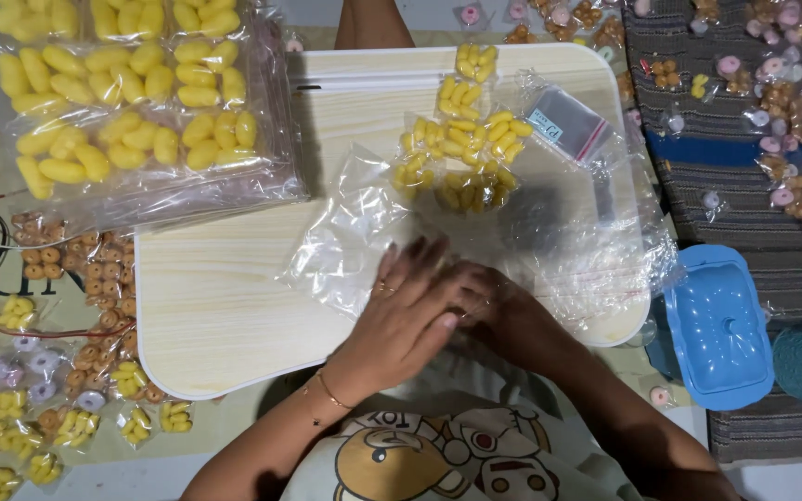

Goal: Bagging small yellow items into plastic pouches and sealing them

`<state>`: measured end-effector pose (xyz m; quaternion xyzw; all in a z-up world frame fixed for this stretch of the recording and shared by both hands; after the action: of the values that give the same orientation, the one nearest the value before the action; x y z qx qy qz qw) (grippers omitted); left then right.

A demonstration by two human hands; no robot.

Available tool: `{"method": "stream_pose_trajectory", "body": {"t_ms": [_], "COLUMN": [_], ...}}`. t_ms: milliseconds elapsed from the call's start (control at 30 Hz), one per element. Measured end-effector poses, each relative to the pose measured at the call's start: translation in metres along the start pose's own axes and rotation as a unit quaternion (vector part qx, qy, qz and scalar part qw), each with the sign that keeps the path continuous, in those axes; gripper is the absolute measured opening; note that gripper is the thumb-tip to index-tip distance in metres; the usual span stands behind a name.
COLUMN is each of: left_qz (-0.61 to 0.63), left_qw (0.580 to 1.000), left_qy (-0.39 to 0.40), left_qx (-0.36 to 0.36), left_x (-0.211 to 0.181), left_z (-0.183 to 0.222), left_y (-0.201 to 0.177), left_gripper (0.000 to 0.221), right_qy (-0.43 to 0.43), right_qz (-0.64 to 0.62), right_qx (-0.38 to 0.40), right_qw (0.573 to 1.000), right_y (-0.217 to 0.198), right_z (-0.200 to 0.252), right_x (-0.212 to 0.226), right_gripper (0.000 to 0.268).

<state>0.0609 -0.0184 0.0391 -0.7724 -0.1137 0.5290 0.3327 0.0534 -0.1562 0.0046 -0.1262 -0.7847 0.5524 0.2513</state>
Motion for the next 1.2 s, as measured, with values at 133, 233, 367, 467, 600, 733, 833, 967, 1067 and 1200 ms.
{"method": "stream_pose_trajectory", "body": {"t_ms": [133, 233, 367, 467, 600, 733, 833, 967, 1067, 1200], "left_qz": [-0.176, -0.212, -0.244, -0.240, -0.276, -0.274, -0.273, -0.275, -0.265, -0.265], "left_qw": [0.980, 0.961, 0.957, 0.953, 0.956, 0.954, 0.955, 0.956, 0.957, 0.957], "left_qy": [-0.092, -0.173, -0.152, -0.175, -0.101, -0.118, -0.114, -0.099, -0.118, -0.120], "left_qx": [-0.033, 0.024, 0.040, 0.068, -0.008, -0.006, -0.011, -0.017, 0.009, 0.011], "left_x": [0.031, 0.063, 0.062, 0.069, 0.060, 0.062, 0.062, 0.060, 0.064, 0.064], "left_z": [0.004, 0.017, 0.020, 0.021, 0.018, 0.021, 0.021, 0.020, 0.019, 0.019], "left_y": [-0.031, -0.019, -0.011, -0.007, -0.014, -0.014, -0.015, -0.014, -0.011, -0.010], "left_gripper": [0.057, 0.069, 0.067, 0.065, 0.062, 0.060, 0.059, 0.057, 0.058, 0.059], "right_qy": [0.042, 0.074, 0.060, 0.040, 0.004, 0.014, 0.075, 0.042, 0.000, -0.008], "right_qz": [-0.085, -0.118, -0.107, -0.188, -0.208, -0.229, -0.270, -0.257, -0.256, -0.235], "right_qx": [-0.099, -0.080, -0.068, -0.088, -0.099, -0.121, -0.136, -0.183, -0.166, -0.221], "right_qw": [0.991, 0.987, 0.990, 0.977, 0.973, 0.966, 0.950, 0.948, 0.952, 0.947], "right_y": [0.005, 0.002, 0.002, -0.016, -0.041, -0.046, -0.039, -0.052, -0.048, -0.061], "right_z": [0.016, 0.012, 0.000, -0.012, -0.024, -0.022, -0.003, -0.012, -0.008, -0.016], "right_x": [-0.009, -0.004, 0.000, 0.002, 0.013, 0.018, 0.008, 0.003, 0.000, 0.002], "right_gripper": [0.044, 0.039, 0.045, 0.056, 0.065, 0.067, 0.069, 0.031, 0.024, 0.045]}}
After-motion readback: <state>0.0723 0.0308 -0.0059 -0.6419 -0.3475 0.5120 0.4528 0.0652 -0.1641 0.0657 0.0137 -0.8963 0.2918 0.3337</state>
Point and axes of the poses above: each hand's wrist, its own z-axis away from the middle knuckle, its own y-axis out of the palm, x = y × z, the point moved 7 cm from there along -z, towards the middle knuckle, and after that the axes turned 10 degrees about -y, right-handed, at the moved point
